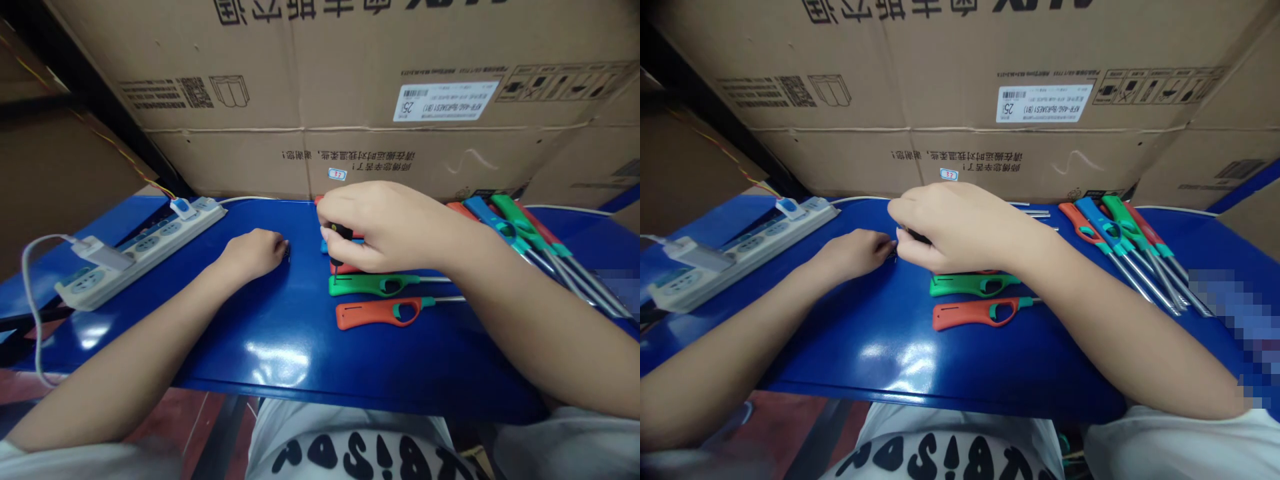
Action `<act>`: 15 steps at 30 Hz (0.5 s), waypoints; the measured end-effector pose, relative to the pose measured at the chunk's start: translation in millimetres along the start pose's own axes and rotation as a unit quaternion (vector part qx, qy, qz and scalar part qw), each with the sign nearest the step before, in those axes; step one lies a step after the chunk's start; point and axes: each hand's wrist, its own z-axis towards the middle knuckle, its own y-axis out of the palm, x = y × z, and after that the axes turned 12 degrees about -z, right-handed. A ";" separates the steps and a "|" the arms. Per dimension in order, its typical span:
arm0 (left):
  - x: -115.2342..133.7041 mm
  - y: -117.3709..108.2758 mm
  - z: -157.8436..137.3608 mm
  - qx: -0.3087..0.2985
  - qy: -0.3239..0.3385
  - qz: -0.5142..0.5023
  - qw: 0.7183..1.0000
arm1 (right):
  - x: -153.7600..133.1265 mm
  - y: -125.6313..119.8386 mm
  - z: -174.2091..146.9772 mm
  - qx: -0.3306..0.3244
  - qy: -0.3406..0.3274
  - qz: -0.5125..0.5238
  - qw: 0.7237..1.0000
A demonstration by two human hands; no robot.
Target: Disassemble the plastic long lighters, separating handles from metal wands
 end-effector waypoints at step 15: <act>7.8 11.6 -6.5 0.067 0.365 -0.250 0.894 | -3.5 -3.3 -6.2 -0.048 0.031 -0.004 0.998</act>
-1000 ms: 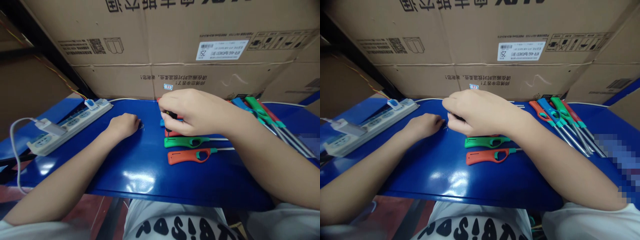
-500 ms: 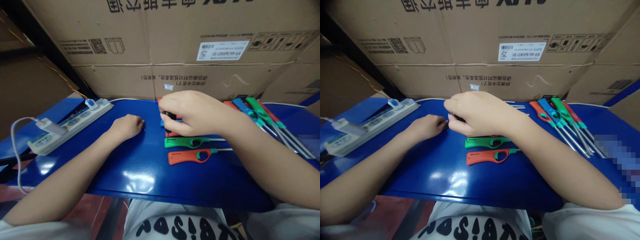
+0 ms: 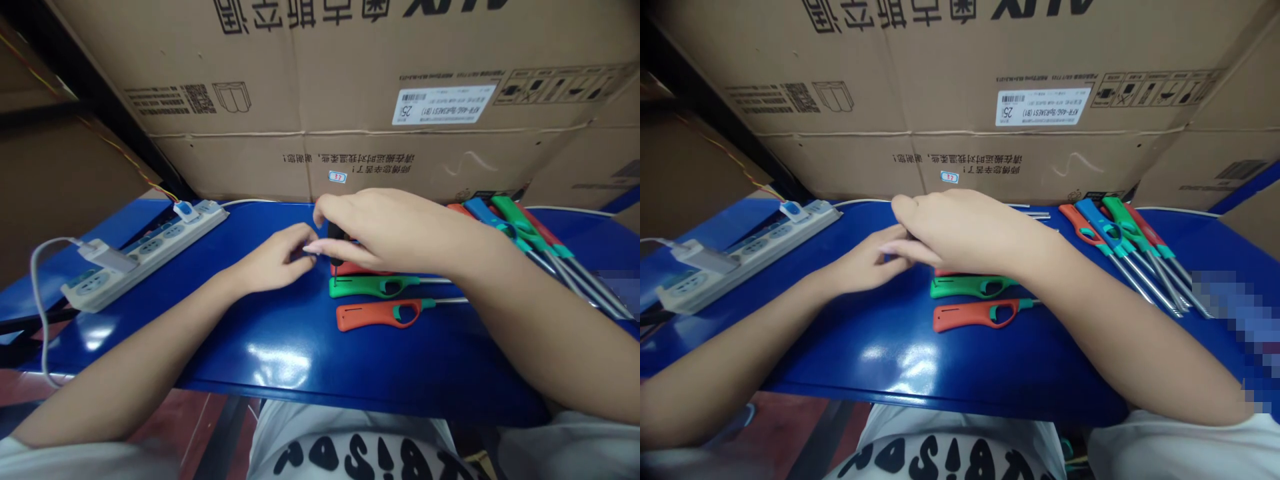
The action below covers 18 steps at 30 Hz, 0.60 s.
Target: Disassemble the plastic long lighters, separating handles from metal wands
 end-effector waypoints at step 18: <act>15.0 33.4 -11.3 -0.071 0.110 -0.072 0.989 | -6.3 -2.6 0.6 0.000 0.005 -0.034 0.999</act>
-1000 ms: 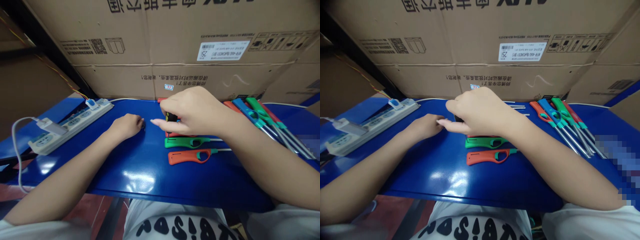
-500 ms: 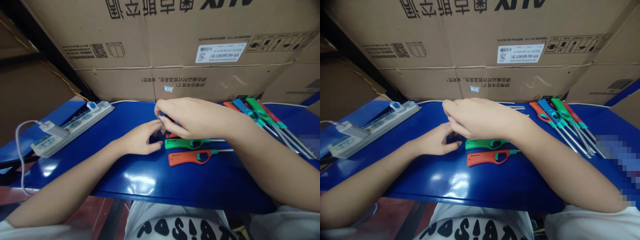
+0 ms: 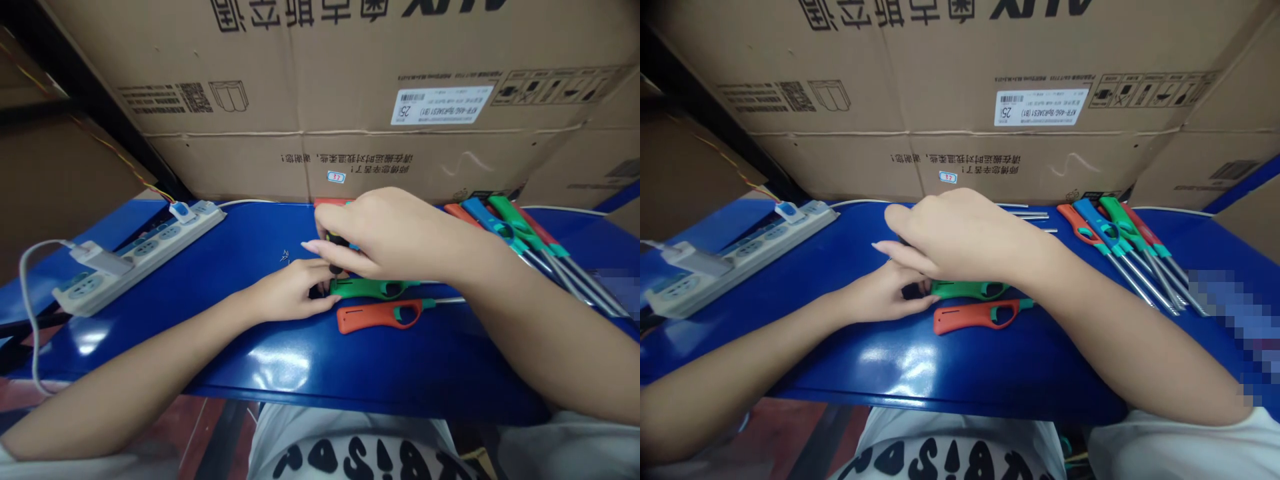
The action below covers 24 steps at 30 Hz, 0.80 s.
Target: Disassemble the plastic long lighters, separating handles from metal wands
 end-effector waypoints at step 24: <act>-5.3 1.2 -3.7 -0.025 0.046 -0.003 0.999 | -2.7 -2.4 -0.9 0.003 -0.007 -0.016 1.000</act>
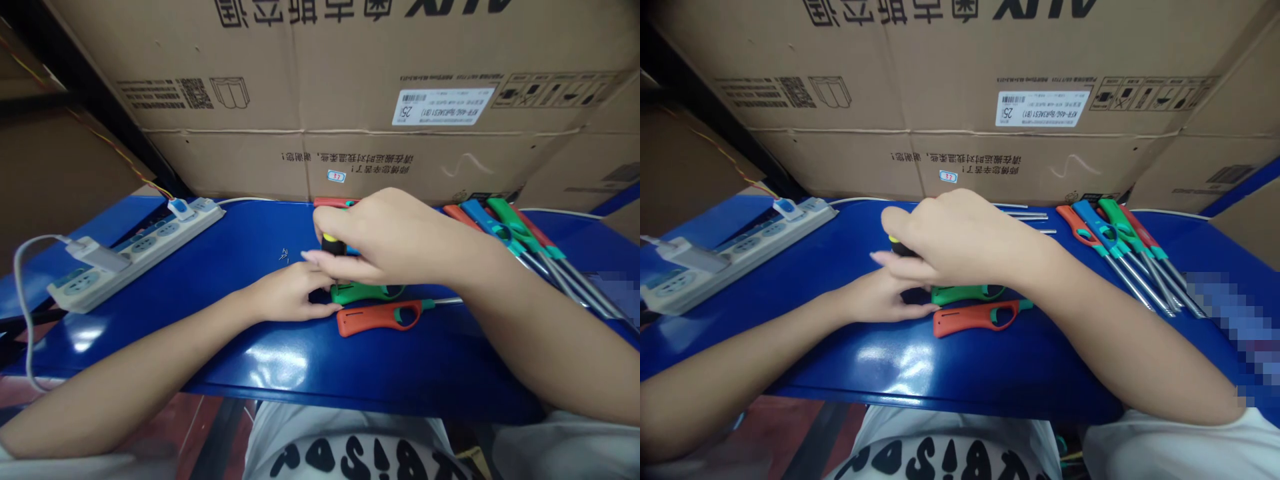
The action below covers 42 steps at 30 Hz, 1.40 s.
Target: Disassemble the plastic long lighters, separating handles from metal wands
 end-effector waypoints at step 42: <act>2.6 -0.1 1.8 -0.016 -0.024 0.018 0.999 | 4.0 -3.1 -4.5 0.001 -0.035 0.051 0.998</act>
